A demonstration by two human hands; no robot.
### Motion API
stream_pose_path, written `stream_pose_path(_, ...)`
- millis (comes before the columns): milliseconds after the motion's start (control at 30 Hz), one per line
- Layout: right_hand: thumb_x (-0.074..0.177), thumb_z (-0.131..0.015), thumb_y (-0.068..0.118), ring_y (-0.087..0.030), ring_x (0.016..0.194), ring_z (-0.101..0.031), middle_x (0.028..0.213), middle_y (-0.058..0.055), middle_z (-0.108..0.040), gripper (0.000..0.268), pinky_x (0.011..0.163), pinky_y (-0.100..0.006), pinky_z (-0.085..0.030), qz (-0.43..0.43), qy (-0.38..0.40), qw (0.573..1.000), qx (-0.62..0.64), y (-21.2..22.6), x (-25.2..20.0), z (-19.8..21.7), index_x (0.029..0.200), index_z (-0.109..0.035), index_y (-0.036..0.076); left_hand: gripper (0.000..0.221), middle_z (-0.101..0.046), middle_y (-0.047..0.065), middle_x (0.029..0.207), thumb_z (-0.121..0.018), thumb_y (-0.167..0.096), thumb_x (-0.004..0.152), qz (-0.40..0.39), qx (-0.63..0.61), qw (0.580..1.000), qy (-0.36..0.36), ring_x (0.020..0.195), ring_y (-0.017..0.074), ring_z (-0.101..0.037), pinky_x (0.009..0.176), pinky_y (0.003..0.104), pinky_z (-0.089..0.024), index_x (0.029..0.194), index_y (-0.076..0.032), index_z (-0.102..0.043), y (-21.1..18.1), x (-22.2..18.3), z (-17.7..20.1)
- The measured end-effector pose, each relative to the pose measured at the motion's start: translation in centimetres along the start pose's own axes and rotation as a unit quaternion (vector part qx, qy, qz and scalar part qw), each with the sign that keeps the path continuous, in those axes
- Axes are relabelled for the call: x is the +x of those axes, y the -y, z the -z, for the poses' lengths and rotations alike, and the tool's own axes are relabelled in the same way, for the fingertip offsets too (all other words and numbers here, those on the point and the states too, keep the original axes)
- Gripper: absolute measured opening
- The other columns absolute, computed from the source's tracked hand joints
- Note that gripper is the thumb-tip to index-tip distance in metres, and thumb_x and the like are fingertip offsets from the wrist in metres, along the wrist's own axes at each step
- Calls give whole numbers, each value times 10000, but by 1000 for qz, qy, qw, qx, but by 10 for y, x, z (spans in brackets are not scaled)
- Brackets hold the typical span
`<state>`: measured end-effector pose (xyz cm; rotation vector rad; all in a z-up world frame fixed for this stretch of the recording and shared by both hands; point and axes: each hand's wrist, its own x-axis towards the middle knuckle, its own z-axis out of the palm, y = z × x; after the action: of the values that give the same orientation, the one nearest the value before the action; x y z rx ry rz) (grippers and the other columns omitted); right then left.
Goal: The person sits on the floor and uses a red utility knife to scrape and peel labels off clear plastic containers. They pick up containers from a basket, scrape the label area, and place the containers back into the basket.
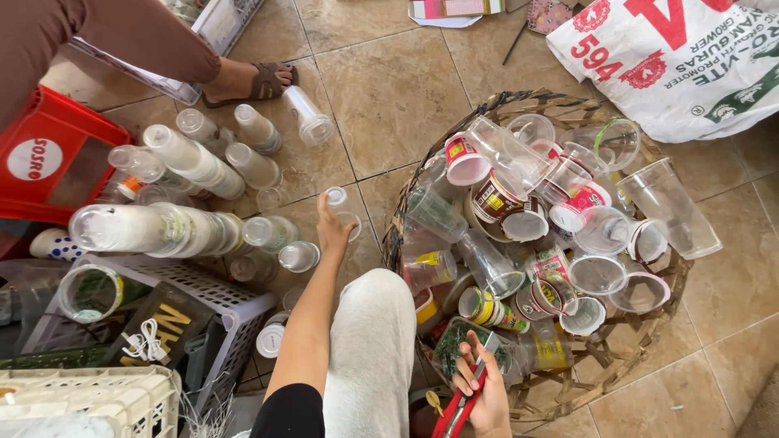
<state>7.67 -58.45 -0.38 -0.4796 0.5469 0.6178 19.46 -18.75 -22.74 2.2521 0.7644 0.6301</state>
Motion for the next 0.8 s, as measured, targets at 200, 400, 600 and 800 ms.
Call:
stream_pose_path(200,1016,-518,184,-35,478,-359,1033,-42,-629,344,383,-197,-312,0,-2,1000,2,-1,2,-1,1343,-518,77,939,-453,183,1470,-796,-32,735,-40,-32,998,25,1244,388,-561,1015,415,-446,1487,-77,-236,31,-11,-33)
stream_pose_path(400,1021,-520,198,-36,478,-363,1038,-48,-627,349,384,-199,-312,-2,1,1000,-10,-1,6,2,1347,-521,75,900,-176,165,1614,-819,-170,756,-40,107,992,45,1500,453,-226,1008,533,-524,1457,-192,-256,4,-10,1)
stream_pose_path(600,1016,-534,207,-36,488,-355,1031,-50,-624,355,394,-203,-302,4,-1,1000,-31,-1,1,-3,1341,-526,65,641,-350,183,1561,-713,-374,827,-121,256,959,-3,1500,453,-199,1165,676,-227,1393,-228,-449,-12,-10,30)
stream_pose_path(800,1002,-546,185,-41,487,-361,1033,-56,-625,357,401,-203,-323,17,13,999,-27,8,-8,-9,1339,-509,72,934,-182,205,1665,-740,-584,691,-92,462,882,28,1557,433,-8,1221,649,-20,1467,-178,-413,-3,-4,47)
